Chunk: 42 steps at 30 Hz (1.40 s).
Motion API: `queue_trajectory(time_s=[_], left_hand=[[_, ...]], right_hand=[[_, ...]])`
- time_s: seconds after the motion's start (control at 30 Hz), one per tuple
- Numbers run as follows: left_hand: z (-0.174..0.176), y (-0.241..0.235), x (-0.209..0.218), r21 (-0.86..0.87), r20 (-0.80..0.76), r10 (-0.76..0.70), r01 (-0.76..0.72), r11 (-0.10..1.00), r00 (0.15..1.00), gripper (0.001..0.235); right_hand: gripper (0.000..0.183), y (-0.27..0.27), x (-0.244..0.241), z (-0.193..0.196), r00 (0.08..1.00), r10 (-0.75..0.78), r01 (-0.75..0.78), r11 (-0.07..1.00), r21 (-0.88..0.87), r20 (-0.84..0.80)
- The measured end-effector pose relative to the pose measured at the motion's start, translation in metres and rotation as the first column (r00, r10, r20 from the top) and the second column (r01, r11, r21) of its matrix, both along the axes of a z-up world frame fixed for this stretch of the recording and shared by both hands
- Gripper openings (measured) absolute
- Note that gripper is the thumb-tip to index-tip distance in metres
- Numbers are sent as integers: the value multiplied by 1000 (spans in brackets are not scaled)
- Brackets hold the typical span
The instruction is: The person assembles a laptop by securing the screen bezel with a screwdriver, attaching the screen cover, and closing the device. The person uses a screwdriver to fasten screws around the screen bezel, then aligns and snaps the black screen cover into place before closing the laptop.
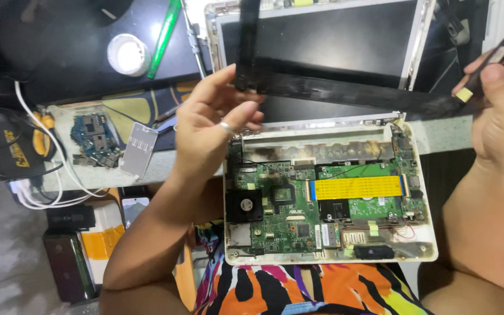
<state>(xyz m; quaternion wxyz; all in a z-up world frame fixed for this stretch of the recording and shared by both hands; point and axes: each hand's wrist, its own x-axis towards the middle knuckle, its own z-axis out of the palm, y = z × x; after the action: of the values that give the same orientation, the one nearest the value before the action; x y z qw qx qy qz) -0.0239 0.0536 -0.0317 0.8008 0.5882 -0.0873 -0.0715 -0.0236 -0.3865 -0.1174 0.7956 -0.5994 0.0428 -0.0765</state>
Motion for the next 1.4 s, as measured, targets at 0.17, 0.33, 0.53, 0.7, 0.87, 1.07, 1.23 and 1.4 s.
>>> queue_trajectory(time_s=[0.17,0.33,0.53,0.7,0.87,1.07,1.23,1.4], left_hand=[[-11,19,-12,342,187,106,-165,925,977,42],[-16,33,-11,348,108,268,-289,892,957,21],[-28,37,-12,249,-10,306,-294,923,952,28],[-33,36,-11,217,-50,305,-288,933,951,28],[-33,35,-11,204,-70,305,-286,936,950,26],[-29,32,-12,246,-64,334,-310,918,940,24],[-17,26,-16,313,103,340,-355,881,935,24],[-15,23,-16,346,119,325,-346,872,938,24]], right_hand=[[9,29,14,9,990,24,-2,988,-157,136],[52,72,19,36,994,-17,48,951,-307,106],[45,95,21,48,999,-31,26,946,-323,-9],[46,98,19,45,999,-49,43,931,-363,-10],[43,98,20,45,999,-43,43,935,-352,7],[50,100,18,45,998,-60,52,953,-300,-17],[51,92,17,40,994,3,29,951,-306,106],[46,80,13,42,992,-33,65,960,-271,121]])
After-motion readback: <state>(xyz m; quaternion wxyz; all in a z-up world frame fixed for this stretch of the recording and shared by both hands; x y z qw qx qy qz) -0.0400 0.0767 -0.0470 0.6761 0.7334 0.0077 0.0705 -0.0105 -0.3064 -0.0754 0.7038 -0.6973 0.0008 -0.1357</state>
